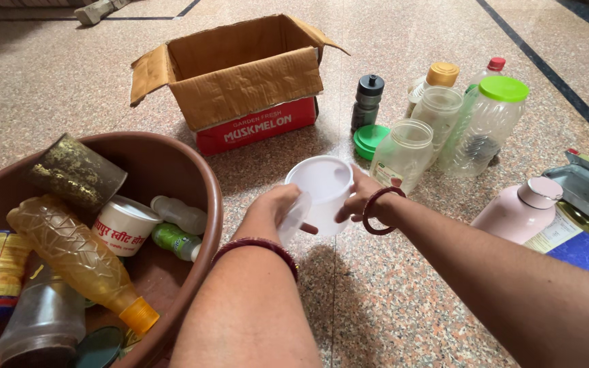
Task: The person sorts various plastic and metal containers from a brown basin onto the floor. They pick up items one by one, open or close lids, and place them in a row next to a cardboard box.
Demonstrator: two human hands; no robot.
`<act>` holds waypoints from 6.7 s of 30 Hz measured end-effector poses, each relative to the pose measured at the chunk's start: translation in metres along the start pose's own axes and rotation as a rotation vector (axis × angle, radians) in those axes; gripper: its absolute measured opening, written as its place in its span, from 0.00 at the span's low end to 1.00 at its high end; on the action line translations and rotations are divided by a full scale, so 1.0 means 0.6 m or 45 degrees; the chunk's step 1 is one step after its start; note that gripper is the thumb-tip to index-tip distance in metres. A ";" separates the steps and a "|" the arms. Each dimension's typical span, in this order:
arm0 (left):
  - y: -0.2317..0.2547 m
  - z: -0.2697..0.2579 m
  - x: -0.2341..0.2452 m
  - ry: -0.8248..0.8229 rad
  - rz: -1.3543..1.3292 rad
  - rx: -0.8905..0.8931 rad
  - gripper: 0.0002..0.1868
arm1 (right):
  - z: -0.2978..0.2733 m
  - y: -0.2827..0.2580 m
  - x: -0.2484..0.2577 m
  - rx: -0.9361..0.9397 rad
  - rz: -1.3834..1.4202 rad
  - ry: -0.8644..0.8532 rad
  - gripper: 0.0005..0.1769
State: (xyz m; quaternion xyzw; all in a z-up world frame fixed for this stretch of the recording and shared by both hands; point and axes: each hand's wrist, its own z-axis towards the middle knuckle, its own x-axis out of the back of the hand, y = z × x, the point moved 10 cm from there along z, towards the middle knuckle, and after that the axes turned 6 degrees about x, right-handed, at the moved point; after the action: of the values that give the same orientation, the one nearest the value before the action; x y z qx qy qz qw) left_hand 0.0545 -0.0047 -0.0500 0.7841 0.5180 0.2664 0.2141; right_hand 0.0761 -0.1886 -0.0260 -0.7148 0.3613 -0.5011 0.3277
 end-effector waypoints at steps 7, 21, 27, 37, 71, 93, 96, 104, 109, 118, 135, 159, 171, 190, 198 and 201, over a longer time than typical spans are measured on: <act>0.001 0.020 0.006 -0.008 0.008 -0.018 0.52 | -0.018 0.024 0.034 -0.260 0.227 0.170 0.25; -0.018 0.047 -0.012 -0.052 0.013 0.012 0.50 | -0.010 0.020 0.042 -0.064 -0.528 0.229 0.30; -0.030 0.056 -0.020 -0.105 0.012 0.010 0.49 | 0.014 0.032 0.020 0.024 -0.641 0.251 0.30; -0.047 0.069 -0.028 -0.143 0.054 0.034 0.47 | -0.014 0.009 -0.014 -0.135 -0.762 0.128 0.25; 0.023 -0.057 0.081 0.776 0.128 0.059 0.34 | 0.046 -0.022 0.027 0.165 -0.397 0.320 0.19; 0.094 -0.063 0.165 1.200 -0.827 -0.592 0.34 | -0.018 0.045 -0.110 -0.938 0.925 -0.544 0.29; 0.112 -0.023 0.132 0.927 -0.636 -0.587 0.24 | -0.002 0.027 -0.088 -0.759 0.864 -0.361 0.25; 0.073 -0.002 0.053 0.603 0.093 -0.209 0.17 | 0.023 0.028 0.037 -0.316 0.491 0.241 0.19; 0.064 -0.042 0.034 0.623 0.375 -0.183 0.20 | 0.037 0.023 0.051 -0.185 0.197 0.334 0.24; 0.067 -0.015 0.006 0.717 0.631 -0.247 0.14 | 0.023 0.005 0.041 -0.063 -0.315 0.494 0.23; 0.057 -0.016 0.006 0.781 0.744 -0.297 0.22 | 0.039 0.032 0.019 0.020 -0.329 0.391 0.22; 0.029 0.001 0.027 0.652 0.519 -0.077 0.20 | 0.018 0.028 -0.010 -0.160 -0.573 0.059 0.34; 0.020 0.011 0.041 0.659 0.319 -0.031 0.22 | 0.007 0.016 -0.089 0.122 -0.817 -0.198 0.84; 0.010 0.113 0.021 0.586 0.247 -0.120 0.19 | -0.029 -0.048 -0.118 0.059 -1.148 -0.359 0.86; -0.013 0.180 -0.014 0.196 -0.146 -0.163 0.19 | -0.024 -0.031 -0.119 0.048 -1.045 -0.352 0.88; -0.027 0.152 -0.028 0.054 -0.260 -0.104 0.21 | -0.016 -0.026 -0.120 0.047 -1.006 -0.316 0.87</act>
State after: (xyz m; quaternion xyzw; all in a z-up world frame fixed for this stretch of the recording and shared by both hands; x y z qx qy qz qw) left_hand 0.0961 -0.0195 -0.1327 0.7120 0.5886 0.2805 0.2608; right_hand 0.0526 -0.1204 -0.0449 -0.8474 0.0077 -0.5049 0.1639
